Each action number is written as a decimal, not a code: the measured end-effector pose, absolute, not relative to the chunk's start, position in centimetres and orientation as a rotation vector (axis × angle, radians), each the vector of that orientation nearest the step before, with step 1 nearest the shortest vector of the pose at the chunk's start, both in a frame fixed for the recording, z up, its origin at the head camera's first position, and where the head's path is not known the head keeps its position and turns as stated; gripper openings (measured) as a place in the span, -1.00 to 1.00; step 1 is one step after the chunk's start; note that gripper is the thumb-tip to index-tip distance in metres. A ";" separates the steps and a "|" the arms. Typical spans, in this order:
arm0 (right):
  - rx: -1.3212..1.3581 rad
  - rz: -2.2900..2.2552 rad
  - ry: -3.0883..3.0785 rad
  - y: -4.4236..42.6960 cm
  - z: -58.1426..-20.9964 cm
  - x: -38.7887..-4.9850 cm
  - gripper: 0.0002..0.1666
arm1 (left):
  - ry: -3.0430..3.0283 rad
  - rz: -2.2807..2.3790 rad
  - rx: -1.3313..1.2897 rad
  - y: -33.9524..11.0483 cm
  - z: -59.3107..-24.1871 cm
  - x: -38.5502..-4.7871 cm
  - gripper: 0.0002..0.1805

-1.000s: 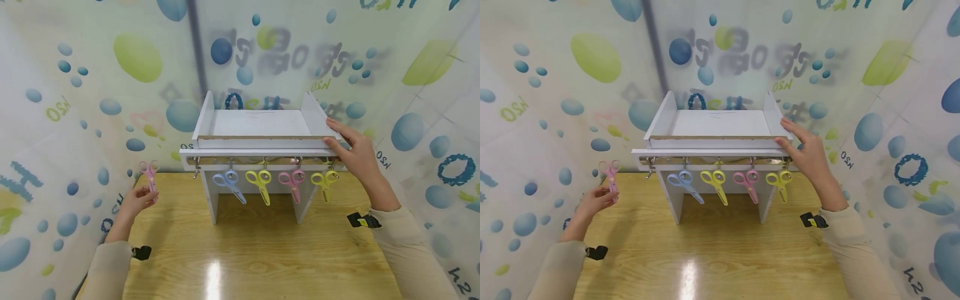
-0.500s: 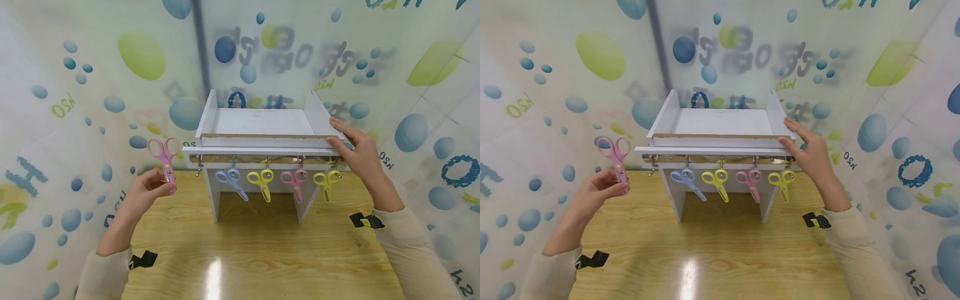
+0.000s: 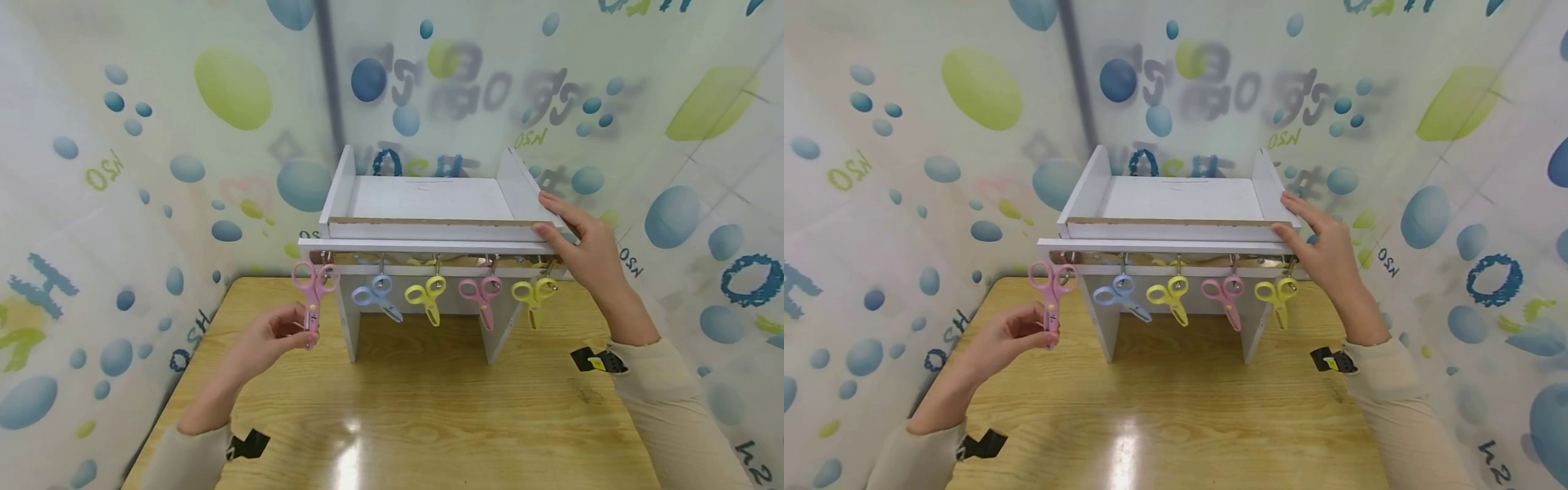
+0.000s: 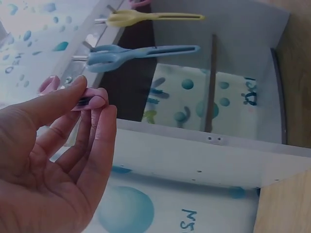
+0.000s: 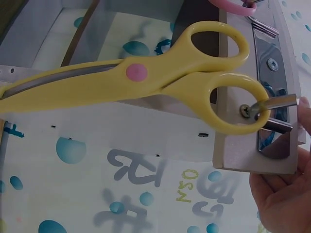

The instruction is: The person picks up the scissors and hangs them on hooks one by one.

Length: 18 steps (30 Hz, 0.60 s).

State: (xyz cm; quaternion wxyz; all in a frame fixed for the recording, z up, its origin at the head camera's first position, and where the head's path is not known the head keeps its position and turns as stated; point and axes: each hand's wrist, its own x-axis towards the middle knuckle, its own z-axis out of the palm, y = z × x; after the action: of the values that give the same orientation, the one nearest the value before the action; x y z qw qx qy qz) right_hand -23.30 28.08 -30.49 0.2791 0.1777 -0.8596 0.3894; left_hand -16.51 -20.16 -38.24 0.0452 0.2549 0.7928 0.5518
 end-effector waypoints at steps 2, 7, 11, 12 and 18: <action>0.481 1.042 -2.302 28.1 -30.5 -23.3 -0.41 | 2.411 1.683 0.766 -20.1 -38.7 -16.5 -0.90; 0.482 1.043 -2.295 28.0 -30.5 -23.4 -0.41 | 2.398 1.696 0.728 -20.2 -40.0 -16.9 -0.89; 0.480 1.048 -2.296 27.9 -30.5 -23.4 -0.41 | 2.380 1.721 0.696 -20.1 -41.1 -17.4 -0.87; 0.478 1.048 -2.298 27.9 -30.5 -23.4 -0.41 | 2.392 1.716 0.683 -20.1 -41.4 -17.6 -0.87; 0.469 1.028 -2.342 28.1 -30.2 -23.1 -0.41 | 2.547 1.626 0.582 -19.8 -42.1 -18.4 -0.86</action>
State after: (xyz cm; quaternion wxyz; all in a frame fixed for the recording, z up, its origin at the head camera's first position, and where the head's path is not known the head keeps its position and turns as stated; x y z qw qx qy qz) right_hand -23.11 28.12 -30.24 0.2673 0.1738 -0.8679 0.3809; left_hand -18.38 -19.78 -42.14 0.0322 0.1890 0.8272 0.5282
